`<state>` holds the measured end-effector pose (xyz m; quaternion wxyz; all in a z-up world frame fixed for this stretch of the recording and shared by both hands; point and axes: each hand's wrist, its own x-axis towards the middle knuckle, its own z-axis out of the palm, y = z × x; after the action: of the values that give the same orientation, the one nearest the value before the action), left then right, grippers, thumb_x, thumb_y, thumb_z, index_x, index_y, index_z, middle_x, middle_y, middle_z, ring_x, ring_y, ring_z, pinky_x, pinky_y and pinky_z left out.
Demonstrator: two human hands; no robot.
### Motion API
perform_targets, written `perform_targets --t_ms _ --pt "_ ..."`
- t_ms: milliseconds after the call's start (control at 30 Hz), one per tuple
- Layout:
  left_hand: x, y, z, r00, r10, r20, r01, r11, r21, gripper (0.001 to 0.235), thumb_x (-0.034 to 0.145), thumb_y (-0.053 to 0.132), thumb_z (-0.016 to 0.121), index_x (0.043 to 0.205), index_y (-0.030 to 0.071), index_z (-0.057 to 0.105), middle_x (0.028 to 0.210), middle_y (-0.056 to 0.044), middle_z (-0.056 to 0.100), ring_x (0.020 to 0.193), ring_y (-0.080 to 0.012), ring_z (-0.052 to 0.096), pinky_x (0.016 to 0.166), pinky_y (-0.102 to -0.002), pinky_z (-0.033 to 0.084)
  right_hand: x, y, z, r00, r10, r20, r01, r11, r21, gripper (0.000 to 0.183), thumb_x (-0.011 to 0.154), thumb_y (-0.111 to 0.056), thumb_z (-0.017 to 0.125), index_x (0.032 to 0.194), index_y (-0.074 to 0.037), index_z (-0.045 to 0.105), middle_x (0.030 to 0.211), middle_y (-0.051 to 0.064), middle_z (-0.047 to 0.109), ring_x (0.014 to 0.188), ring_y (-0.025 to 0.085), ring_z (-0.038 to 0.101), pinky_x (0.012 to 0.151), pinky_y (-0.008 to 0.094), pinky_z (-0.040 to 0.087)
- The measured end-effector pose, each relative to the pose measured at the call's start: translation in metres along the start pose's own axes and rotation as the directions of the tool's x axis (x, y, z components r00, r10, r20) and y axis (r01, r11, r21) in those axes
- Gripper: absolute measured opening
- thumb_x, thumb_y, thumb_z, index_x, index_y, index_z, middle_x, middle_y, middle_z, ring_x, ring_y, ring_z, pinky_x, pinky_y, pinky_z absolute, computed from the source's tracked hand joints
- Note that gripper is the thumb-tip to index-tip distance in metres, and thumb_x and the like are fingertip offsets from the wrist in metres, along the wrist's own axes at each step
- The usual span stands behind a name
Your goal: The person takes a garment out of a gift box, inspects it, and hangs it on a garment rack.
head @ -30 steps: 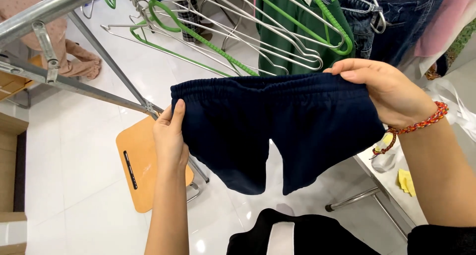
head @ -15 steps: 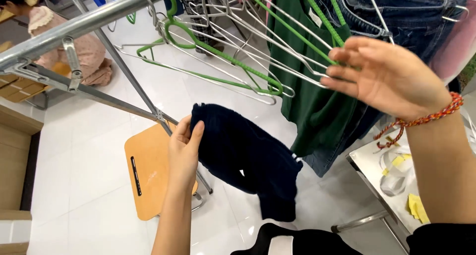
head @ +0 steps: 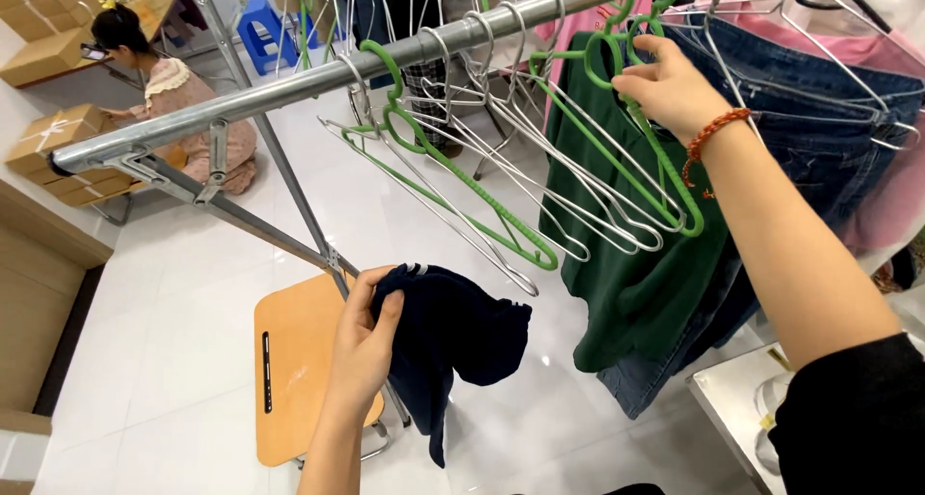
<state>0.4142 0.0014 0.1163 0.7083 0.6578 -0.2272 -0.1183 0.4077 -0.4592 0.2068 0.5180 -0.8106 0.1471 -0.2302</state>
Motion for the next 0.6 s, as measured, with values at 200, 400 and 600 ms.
perform_targets --t_ms 200,400,600 --pt "-0.005 0.012 -0.002 0.998 0.063 -0.023 -0.062 0.997 0.033 0.024 0.102 0.015 0.058 0.122 0.005 0.062 0.106 -0.001 0.066 0.099 -0.009 0.059 0.09 -0.025 0.047 0.042 0.021 0.021 0.997 0.071 -0.032 -0.073 0.996 -0.056 0.062 0.094 -0.008 0.065 0.15 -0.007 0.039 0.115 0.01 0.068 0.096 0.019 0.07 0.082 0.034 0.06" --pt "-0.011 0.007 -0.007 0.998 0.018 -0.06 -0.017 1.0 0.01 0.023 0.101 0.014 0.059 0.121 0.004 0.064 0.105 -0.002 0.067 0.099 -0.0098 0.06 0.089 -0.025 0.048 0.059 0.04 0.022 0.951 -0.277 -0.141 0.25 0.951 -0.18 0.034 0.097 0.001 0.065 0.131 0.0 0.07 0.098 0.006 0.073 0.092 0.012 0.07 0.081 0.025 0.053" --pt "-0.014 -0.002 0.0 0.999 -0.017 -0.039 0.016 1.0 -0.018 0.023 0.099 0.014 0.061 0.118 0.003 0.066 0.1 -0.002 0.069 0.095 -0.0092 0.061 0.086 -0.025 0.049 0.021 0.024 0.014 0.934 -0.179 -0.309 0.265 0.928 0.262 0.043 0.098 0.0 0.061 0.141 0.002 0.054 0.101 0.007 0.075 0.08 0.008 0.065 0.067 0.02 0.048"
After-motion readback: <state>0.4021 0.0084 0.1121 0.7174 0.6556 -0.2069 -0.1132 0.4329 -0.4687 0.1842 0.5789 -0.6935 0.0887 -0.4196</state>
